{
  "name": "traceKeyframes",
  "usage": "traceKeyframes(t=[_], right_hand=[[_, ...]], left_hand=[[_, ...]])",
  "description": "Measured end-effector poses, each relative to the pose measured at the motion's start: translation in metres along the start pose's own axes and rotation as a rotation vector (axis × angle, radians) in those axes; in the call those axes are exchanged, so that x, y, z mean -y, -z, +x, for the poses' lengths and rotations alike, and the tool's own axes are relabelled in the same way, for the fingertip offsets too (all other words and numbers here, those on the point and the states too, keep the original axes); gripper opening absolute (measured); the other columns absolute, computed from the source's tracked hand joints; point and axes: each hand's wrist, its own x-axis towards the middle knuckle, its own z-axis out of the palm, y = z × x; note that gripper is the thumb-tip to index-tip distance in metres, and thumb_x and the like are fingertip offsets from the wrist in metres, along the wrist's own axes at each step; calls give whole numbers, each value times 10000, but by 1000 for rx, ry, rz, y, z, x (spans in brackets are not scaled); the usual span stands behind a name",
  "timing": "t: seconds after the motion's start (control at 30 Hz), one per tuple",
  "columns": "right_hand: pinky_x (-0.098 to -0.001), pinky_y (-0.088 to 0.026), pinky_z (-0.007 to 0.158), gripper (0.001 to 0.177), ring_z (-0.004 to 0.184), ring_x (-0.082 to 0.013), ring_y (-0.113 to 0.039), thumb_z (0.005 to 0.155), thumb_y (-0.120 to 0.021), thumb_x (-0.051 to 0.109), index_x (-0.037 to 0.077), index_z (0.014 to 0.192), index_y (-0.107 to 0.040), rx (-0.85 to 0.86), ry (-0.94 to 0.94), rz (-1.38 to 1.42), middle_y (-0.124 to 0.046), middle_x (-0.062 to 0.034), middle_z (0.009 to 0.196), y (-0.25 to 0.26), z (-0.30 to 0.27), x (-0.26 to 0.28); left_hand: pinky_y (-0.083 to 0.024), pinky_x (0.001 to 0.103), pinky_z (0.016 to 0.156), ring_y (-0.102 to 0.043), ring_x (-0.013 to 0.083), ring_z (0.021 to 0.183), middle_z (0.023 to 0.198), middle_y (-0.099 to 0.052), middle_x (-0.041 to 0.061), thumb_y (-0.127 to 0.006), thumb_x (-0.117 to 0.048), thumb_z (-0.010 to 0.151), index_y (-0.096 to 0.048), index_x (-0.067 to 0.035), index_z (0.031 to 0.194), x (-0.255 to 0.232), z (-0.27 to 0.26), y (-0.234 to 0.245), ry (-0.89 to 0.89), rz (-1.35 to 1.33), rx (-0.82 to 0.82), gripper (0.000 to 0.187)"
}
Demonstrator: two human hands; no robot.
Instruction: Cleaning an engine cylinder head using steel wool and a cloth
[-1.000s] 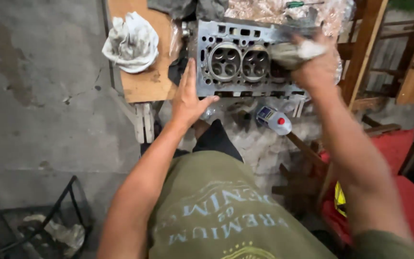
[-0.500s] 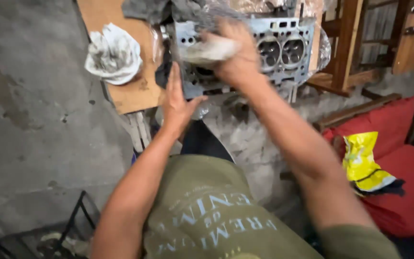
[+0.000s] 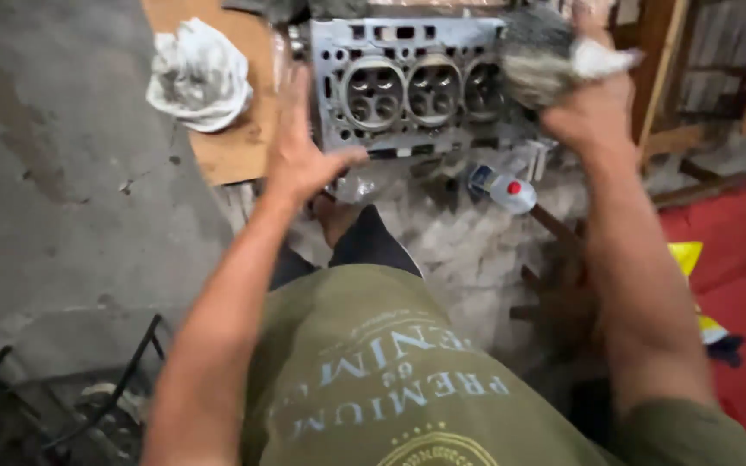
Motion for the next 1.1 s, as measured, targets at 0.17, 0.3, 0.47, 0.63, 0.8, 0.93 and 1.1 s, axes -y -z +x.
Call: traceKeyframes(t=[0.17, 0.3, 0.47, 0.63, 0.8, 0.93, 1.1], right_hand=[[-433, -574, 719, 778, 971, -361, -585, 772, -856, 167, 210, 1475, -524, 94, 303, -211, -570, -147, 1406, -48, 31, 116], [-536, -552, 814, 927, 1083, -379, -549, 659, -828, 142, 185, 1498, -438, 325, -178, -191, -562, -146, 1242, -41, 17, 52], [-430, -637, 662, 618, 1044, -426, -626, 838, -657, -7, 165, 1429, -598, 233, 36, -111, -548, -198, 1445, -31, 46, 129], [-338, -605, 569, 423, 788, -327, -668, 716, -688, 26, 43, 1139, -673, 194, -301, -229, -675, -153, 983, -62, 15, 21], [-519, -486, 998, 781, 1208, -387, -545, 610, -775, 6, 75, 1362, -578, 355, -314, 71, -587, -229, 1265, -19, 4, 138], [-366, -533, 724, 692, 956, -292, -684, 781, -792, 212, 204, 1410, -503, 256, -500, 170, -669, -144, 1256, 10, -61, 111], [-519, -449, 1016, 889, 1290, -479, -537, 827, -786, 321, 98, 1586, -382, 34, -533, 68, -511, -267, 1497, -28, -119, 21]], left_hand=[[-358, 549, 1184, -381, 422, 1452, 1579, -409, 174, -726, -295, 1089, -417, -70, 1550, -22, 81, 25, -541, 408, -204, 599], [-295, 592, 1089, -380, 425, 1363, 1520, -474, 160, -564, -294, 1090, -461, -80, 1522, -43, 98, 15, -475, 462, 39, 493], [-412, 486, 963, -549, 325, 1131, 1337, -616, 85, -692, -388, 1009, -591, -111, 1433, -25, 108, 9, -641, 663, -210, 517], [-420, 490, 951, -555, 313, 1124, 1325, -617, 66, -683, -394, 1008, -602, -113, 1414, -26, 108, 5, -648, 638, -221, 501], [-434, 482, 941, -566, 313, 1092, 1332, -616, 62, -702, -371, 982, -577, -114, 1428, -25, 109, 10, -683, 617, -230, 530], [-352, 475, 1027, -498, 312, 1256, 1454, -558, 58, -513, -469, 1080, -460, -161, 1521, -17, 111, 0, -473, 666, -36, 541], [-432, 455, 940, -575, 310, 1110, 1331, -621, 62, -616, -422, 1051, -563, -128, 1439, -21, 105, 8, -643, 651, -193, 490]])
